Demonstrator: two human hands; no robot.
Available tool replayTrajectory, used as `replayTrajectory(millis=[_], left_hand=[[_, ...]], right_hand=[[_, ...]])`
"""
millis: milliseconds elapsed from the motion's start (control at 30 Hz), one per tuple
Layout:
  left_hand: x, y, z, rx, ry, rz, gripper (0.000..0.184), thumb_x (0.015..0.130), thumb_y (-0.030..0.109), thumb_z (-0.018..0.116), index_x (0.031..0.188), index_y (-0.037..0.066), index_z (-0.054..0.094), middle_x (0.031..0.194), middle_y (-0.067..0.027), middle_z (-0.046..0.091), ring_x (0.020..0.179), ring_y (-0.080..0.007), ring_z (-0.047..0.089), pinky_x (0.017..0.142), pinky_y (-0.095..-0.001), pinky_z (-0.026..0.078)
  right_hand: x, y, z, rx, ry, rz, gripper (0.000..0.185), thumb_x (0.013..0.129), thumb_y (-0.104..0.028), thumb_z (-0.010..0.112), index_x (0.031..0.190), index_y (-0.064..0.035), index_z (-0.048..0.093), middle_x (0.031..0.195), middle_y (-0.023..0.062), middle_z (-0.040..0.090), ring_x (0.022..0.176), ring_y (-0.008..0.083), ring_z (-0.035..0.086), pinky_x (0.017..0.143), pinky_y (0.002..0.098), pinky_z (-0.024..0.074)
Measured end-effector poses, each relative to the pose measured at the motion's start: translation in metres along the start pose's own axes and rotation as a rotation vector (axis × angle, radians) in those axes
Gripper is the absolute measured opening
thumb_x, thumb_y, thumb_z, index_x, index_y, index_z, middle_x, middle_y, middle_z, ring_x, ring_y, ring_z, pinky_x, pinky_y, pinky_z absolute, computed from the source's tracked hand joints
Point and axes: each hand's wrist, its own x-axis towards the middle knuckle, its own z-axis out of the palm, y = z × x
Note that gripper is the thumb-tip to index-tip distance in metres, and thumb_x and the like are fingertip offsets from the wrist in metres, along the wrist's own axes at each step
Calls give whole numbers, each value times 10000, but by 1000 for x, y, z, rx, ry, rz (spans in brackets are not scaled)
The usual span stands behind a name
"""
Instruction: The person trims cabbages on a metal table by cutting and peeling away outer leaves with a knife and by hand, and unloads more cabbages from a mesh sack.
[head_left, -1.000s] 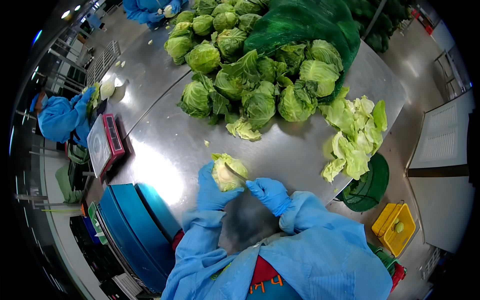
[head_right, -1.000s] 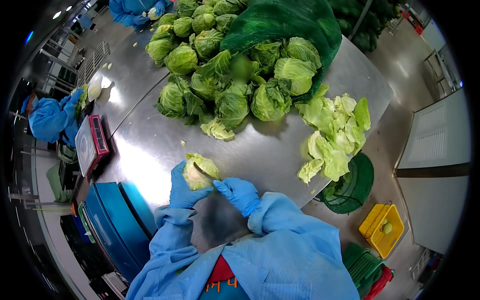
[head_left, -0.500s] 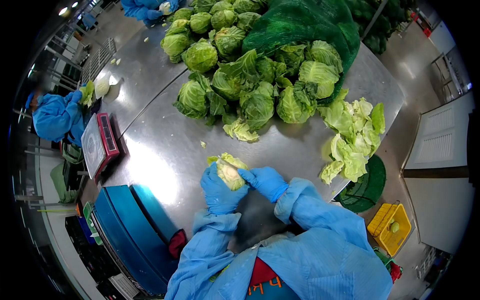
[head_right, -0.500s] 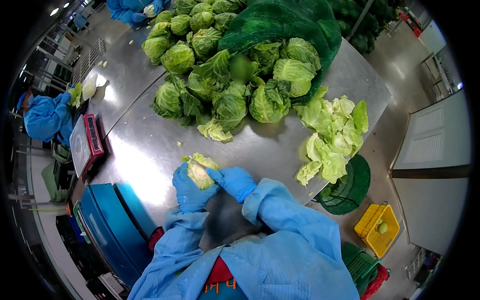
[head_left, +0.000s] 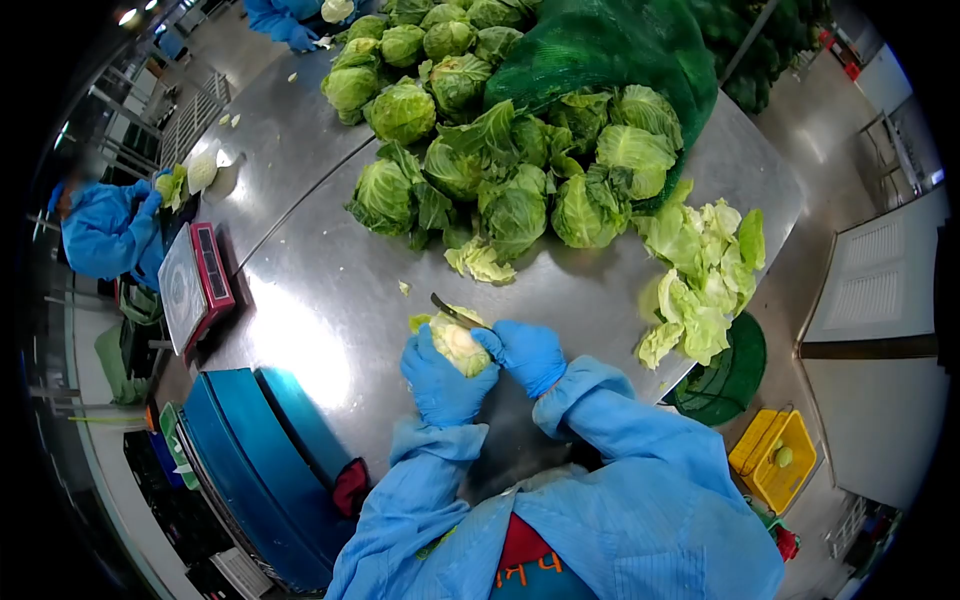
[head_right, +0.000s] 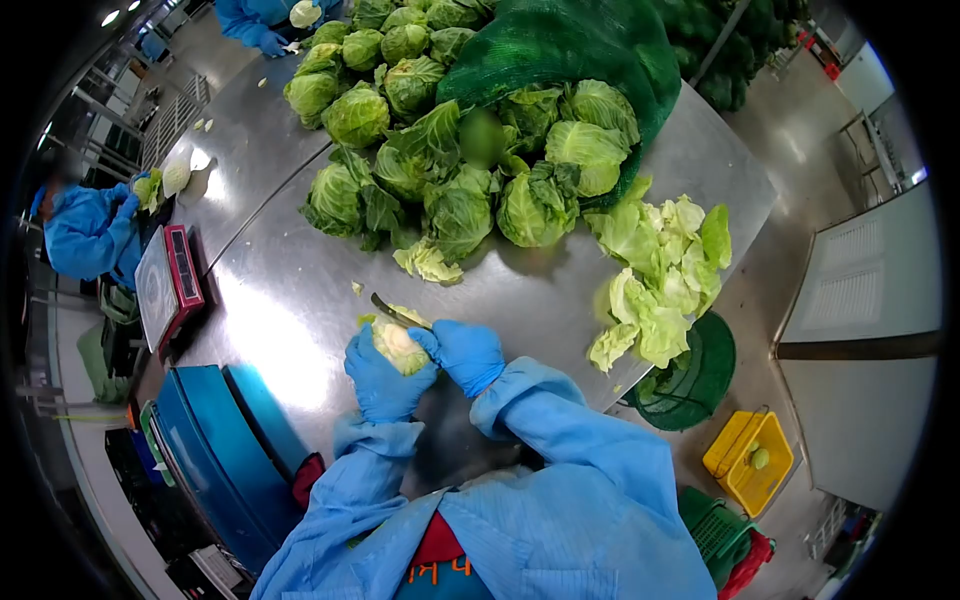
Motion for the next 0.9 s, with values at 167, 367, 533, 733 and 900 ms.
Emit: replayTrajectory(millis=[167, 367, 533, 733, 900], left_hand=[[-4, -5, -2, 1, 10, 13, 1038, 534, 402, 855, 1351, -16, 370, 1248, -249, 443, 1143, -441, 428, 985, -542, 359], [-6, 7, 4, 114, 9, 31, 1018, 550, 346, 855, 1360, -25, 362, 1290, -241, 428, 1174, -412, 422, 1000, -502, 360], [-10, -1, -3, 14, 36, 86, 1033, 537, 345, 887, 1355, -9, 364, 1284, -222, 436, 1174, -380, 442, 997, -498, 380], [-33, -36, -18, -738, -62, -52, 1151, 541, 314, 922, 1421, 47, 228, 1358, -177, 391, 1252, -333, 439, 1052, -475, 396], [-51, -73, -31, -1025, -80, -46, 1198, 545, 247, 935, 1446, 95, 160, 1399, -154, 358, 1277, -312, 446, 1074, -450, 403]], right_hand=[[-4, -8, -6, 247, -45, 125, 511, 886, -601, 532, 856, -96, 605, 737, 154, 641, 705, 356, 638, 618, 444, 503], [23, -16, -15, 91, 57, -98, 338, 855, -401, 601, 945, -77, 632, 778, 176, 645, 808, 366, 643, 722, 456, 503], [49, -4, -21, 156, 0, 15, 301, 841, -330, 591, 931, -53, 671, 847, 205, 659, 830, 389, 638, 747, 467, 500], [30, 66, 11, 407, 107, 225, 349, 849, -363, 616, 958, -36, 671, 906, 218, 669, 849, 405, 634, 757, 455, 501], [-36, 169, -20, 292, 280, 353, 389, 875, -351, 635, 1113, -44, 637, 962, 188, 677, 885, 346, 651, 772, 421, 505]])
